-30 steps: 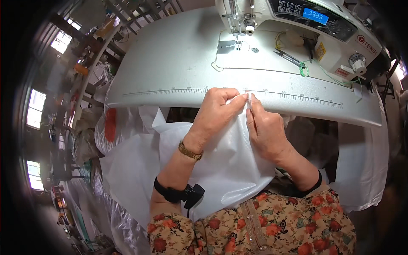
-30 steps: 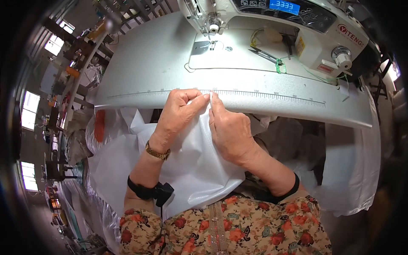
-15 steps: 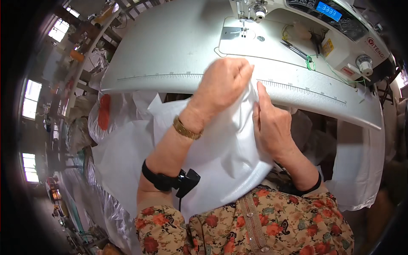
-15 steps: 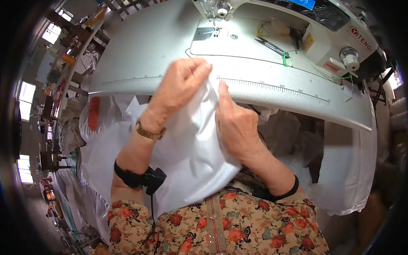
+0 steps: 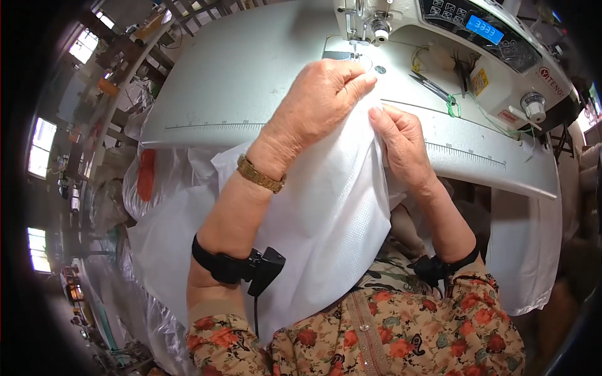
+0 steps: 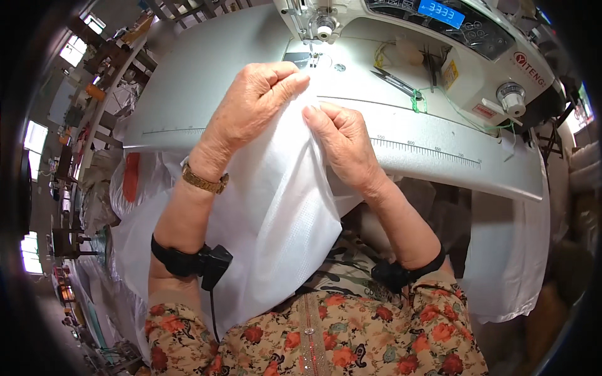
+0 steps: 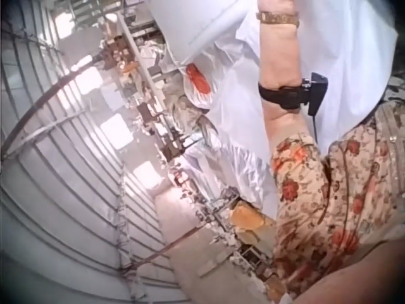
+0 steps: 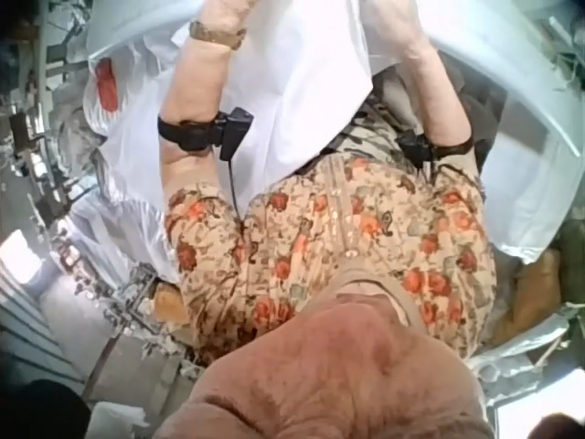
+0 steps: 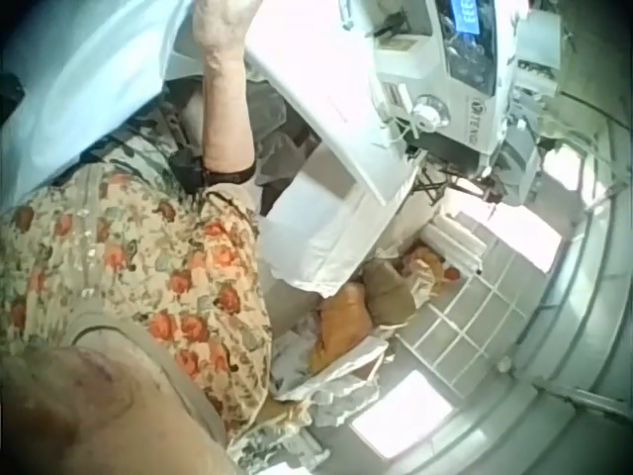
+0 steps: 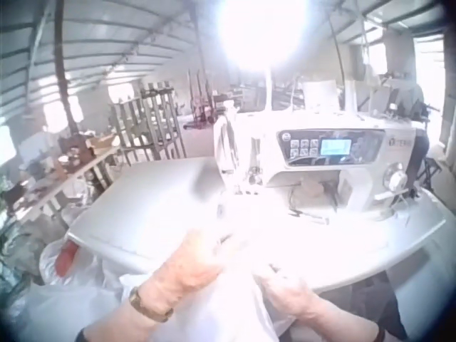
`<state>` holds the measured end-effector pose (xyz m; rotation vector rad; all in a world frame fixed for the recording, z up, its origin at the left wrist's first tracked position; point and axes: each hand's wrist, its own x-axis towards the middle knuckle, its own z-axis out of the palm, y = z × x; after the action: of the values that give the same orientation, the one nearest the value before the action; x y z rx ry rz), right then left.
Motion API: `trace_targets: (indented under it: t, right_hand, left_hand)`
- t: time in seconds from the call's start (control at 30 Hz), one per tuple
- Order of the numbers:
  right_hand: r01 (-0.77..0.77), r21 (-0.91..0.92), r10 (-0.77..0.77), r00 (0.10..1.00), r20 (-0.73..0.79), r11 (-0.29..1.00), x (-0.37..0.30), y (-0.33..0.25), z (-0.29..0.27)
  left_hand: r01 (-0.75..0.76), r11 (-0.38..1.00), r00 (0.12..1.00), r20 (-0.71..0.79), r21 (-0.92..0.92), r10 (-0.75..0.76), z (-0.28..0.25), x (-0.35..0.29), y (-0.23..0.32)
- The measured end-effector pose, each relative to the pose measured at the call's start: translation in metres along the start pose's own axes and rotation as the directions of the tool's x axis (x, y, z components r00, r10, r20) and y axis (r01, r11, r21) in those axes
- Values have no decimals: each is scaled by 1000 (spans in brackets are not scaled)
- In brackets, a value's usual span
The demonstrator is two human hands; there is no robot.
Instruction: The recorder uses an industrial sewing machine to join or hem large white plastic sheets, likely for manufacturing bags or liners.
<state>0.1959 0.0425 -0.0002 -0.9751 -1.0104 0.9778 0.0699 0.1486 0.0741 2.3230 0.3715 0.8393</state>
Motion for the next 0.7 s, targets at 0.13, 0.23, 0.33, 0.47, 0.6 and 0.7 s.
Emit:
trace_targets:
  t: [0.13,0.23,0.33,0.47,0.6,0.7]
  right_hand:
    - [252,-457,-333,937,-105,853,8,-6,7]
    - [262,-737,-455,888,-69,623,18,-11,10]
    - [219,-915,-513,858,15,339,24,-10,12]
    - [156,-987,-450,884,126,29,26,-8,12]
    - [149,-987,-376,913,160,-58,31,-6,13]
    - [111,-990,-280,951,130,-83,35,-2,16]
  left_hand:
    - [173,985,984,48,-15,-172,-11,16,-13]
    - [320,921,947,87,-221,-308,-11,23,-24]
    - [408,791,912,168,-455,-374,-4,28,-35]
    - [521,703,853,271,-484,-446,2,31,-44]
    - [593,691,805,315,-413,-503,4,34,-52]
    - [593,699,799,186,-400,-572,10,38,-59]
